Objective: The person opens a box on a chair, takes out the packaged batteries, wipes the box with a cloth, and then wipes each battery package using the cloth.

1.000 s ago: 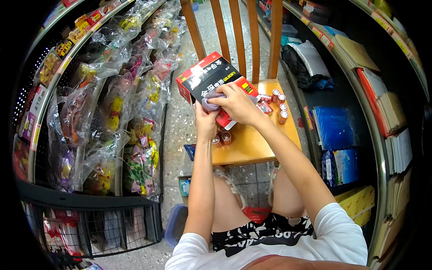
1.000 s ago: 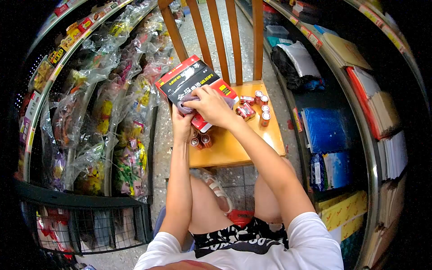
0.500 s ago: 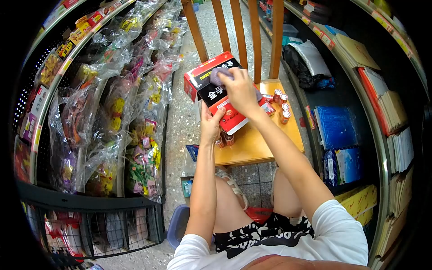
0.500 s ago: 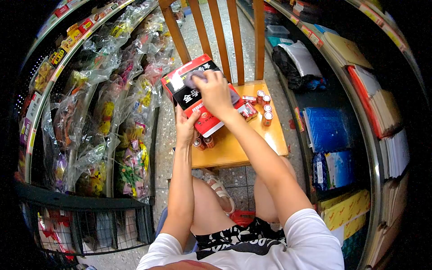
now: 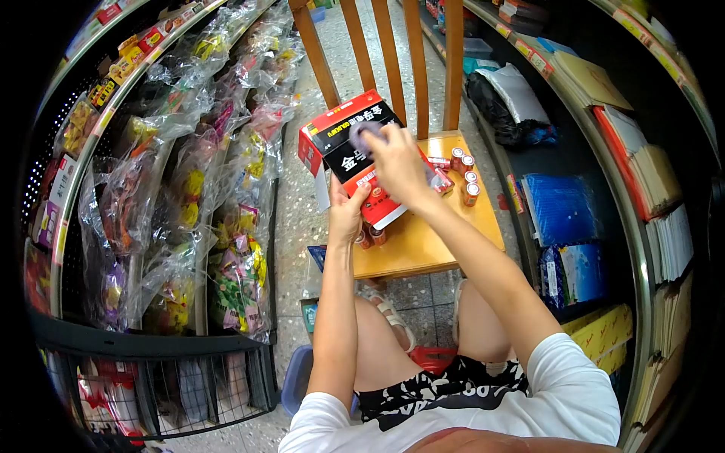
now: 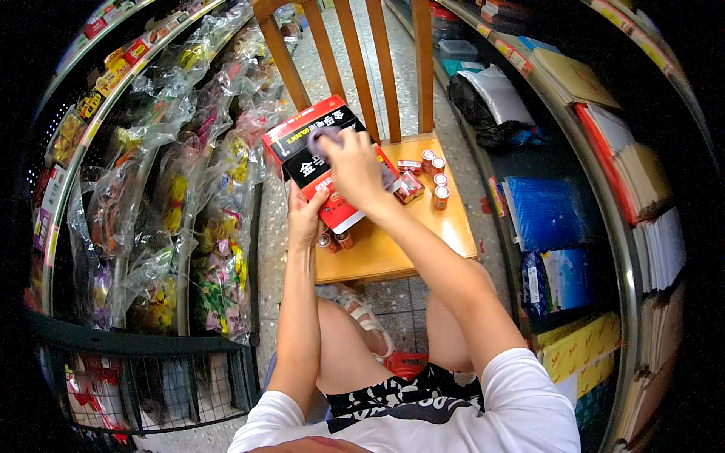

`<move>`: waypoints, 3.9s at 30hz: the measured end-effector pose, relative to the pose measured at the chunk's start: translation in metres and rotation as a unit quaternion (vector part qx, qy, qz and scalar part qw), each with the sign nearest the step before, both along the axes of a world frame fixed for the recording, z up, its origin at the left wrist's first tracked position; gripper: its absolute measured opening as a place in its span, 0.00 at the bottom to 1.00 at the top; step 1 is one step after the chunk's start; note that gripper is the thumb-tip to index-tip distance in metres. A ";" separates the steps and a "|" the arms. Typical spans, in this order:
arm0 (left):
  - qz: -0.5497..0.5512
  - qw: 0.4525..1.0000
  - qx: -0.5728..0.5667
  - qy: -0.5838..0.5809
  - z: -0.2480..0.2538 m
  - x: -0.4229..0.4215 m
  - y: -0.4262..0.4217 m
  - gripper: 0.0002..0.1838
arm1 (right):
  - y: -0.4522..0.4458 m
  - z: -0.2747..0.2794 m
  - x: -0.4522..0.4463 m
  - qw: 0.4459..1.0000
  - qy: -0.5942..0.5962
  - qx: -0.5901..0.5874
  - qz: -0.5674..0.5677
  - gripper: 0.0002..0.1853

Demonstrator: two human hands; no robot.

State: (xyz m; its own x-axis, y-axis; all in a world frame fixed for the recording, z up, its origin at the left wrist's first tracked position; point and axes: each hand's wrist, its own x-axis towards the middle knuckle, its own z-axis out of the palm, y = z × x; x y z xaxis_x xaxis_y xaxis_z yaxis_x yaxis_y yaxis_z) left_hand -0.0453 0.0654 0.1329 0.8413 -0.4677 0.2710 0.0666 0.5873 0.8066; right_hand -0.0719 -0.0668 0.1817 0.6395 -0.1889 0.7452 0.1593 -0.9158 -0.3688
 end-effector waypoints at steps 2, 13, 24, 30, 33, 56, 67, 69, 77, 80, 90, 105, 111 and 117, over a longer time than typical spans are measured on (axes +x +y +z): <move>0.024 0.999 0.008 -0.021 -0.005 0.003 -0.003 0.34 | 0.019 0.002 -0.008 0.998 0.001 -0.034 0.046 0.14; -0.032 0.998 0.060 -0.011 0.006 -0.015 -0.005 0.35 | -0.004 0.013 0.011 0.998 -0.053 -0.017 -0.011 0.16; 0.071 0.992 0.083 -0.064 0.000 0.013 0.011 0.27 | 0.008 0.000 -0.017 0.974 -0.002 -0.096 0.204 0.17; 0.049 0.993 0.066 -0.087 0.012 0.008 0.004 0.31 | -0.004 0.000 -0.018 0.972 -0.002 -0.083 0.222 0.11; 0.029 0.997 0.034 -0.055 0.013 0.007 0.000 0.32 | -0.016 -0.001 -0.021 0.977 0.010 -0.078 0.198 0.11; -0.075 0.854 -0.364 0.363 0.009 0.070 0.015 0.18 | -0.094 -0.059 0.004 0.830 0.153 0.527 0.095 0.12; -0.070 0.655 -0.403 0.635 0.005 0.120 -0.002 0.40 | -0.095 -0.084 0.012 0.897 0.159 0.413 0.019 0.15; -0.068 0.622 -0.398 0.670 0.006 0.130 -0.003 0.41 | -0.093 -0.079 0.007 0.899 0.170 0.404 0.006 0.16; -0.001 0.644 -0.362 0.674 0.011 0.161 -0.001 0.48 | -0.096 -0.072 0.000 0.898 0.181 0.402 0.018 0.17; -0.014 0.636 -0.348 0.689 0.013 0.176 0.001 0.51 | -0.097 -0.081 0.001 0.893 0.197 0.402 0.039 0.16; -0.026 0.718 -0.296 0.629 0.026 0.155 0.001 0.39 | -0.091 -0.068 -0.022 0.615 0.169 0.739 0.217 0.16; 0.001 0.983 0.116 0.140 -0.005 -0.086 -0.003 0.03 | -0.049 -0.042 -0.124 0.500 0.107 0.771 0.380 0.16; 0.004 0.984 0.155 0.090 -0.015 -0.119 0.007 0.09 | -0.062 -0.038 -0.170 0.682 0.125 0.682 0.233 0.14; -0.050 0.982 0.161 0.086 -0.016 -0.142 0.002 0.20 | -0.062 -0.029 -0.179 0.762 0.136 0.606 0.181 0.13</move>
